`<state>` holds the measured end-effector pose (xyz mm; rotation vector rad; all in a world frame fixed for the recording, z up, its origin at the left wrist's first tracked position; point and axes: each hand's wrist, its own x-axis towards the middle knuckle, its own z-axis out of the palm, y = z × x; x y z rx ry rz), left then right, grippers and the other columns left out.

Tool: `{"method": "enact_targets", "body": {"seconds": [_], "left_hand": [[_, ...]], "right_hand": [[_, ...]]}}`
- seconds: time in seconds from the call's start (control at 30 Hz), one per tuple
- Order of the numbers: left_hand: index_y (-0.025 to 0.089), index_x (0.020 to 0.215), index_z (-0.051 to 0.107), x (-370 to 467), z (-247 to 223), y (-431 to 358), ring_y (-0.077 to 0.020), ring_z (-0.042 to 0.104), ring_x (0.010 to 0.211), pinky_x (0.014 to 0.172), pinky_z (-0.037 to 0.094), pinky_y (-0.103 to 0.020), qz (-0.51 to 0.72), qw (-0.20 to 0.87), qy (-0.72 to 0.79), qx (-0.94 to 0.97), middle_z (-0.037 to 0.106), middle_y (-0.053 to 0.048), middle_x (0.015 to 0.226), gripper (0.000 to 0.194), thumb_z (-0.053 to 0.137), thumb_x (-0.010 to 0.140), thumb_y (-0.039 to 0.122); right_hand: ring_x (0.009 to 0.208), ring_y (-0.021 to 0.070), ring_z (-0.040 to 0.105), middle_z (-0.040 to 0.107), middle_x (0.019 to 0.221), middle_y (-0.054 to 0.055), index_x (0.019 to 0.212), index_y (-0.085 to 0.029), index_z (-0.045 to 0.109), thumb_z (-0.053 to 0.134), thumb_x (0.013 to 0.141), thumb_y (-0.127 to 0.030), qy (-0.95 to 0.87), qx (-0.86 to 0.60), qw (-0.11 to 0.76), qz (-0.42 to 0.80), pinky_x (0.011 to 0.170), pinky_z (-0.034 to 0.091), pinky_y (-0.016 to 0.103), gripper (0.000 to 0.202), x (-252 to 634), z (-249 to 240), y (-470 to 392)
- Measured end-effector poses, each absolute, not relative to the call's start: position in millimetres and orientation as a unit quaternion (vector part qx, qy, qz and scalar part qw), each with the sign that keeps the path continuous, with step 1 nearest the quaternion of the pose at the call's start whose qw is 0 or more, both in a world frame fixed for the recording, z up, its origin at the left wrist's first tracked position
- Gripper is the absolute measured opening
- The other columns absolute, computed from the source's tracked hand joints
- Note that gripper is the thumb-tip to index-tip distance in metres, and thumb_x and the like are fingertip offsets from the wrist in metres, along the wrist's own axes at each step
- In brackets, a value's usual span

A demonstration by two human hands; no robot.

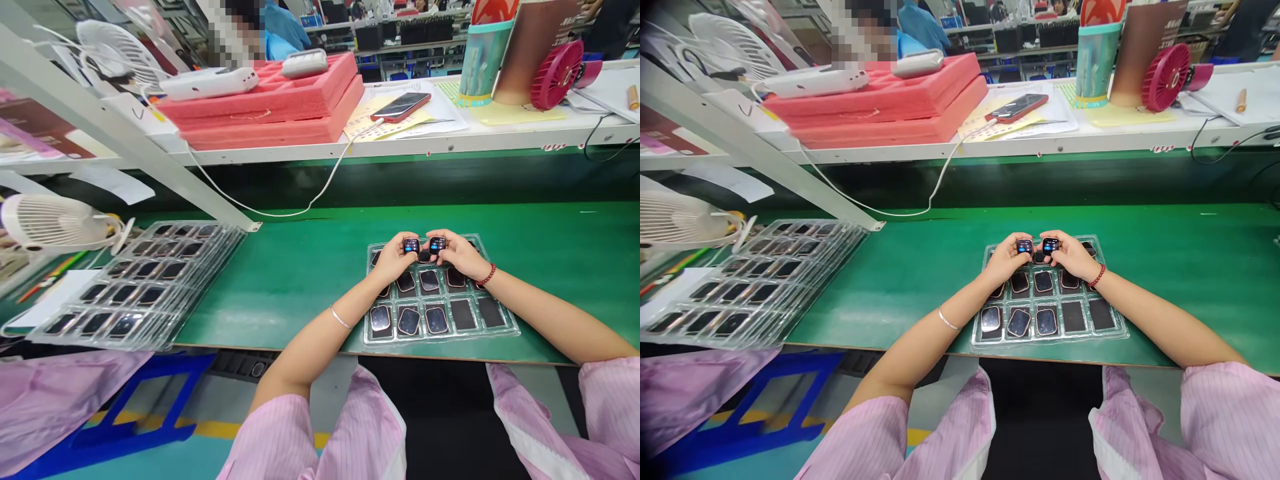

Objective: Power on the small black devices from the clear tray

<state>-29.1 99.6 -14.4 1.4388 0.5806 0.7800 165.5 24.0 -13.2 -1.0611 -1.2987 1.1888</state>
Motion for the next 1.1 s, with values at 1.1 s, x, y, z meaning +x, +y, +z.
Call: {"method": "enact_targets", "body": {"seconds": [1.1], "left_hand": [[0.015, 0.115, 0.062, -33, -17, 101, -0.0115, 0.063, 0.065, 0.055, 0.039, -0.021, 0.314, 0.643, 0.274, 0.643, 0.068, -0.004, 0.087, 0.045, 0.072, 0.078, 0.039]], "right_hand": [[0.062, 0.0139, 0.060, 0.072, 0.092, 0.004, 0.113, -0.020, 0.059, 0.073, 0.074, -0.034, -0.511, -0.490, 0.520, 0.478, 0.055, 0.048, 0.027, 0.044, 154, -14, 24]]}}
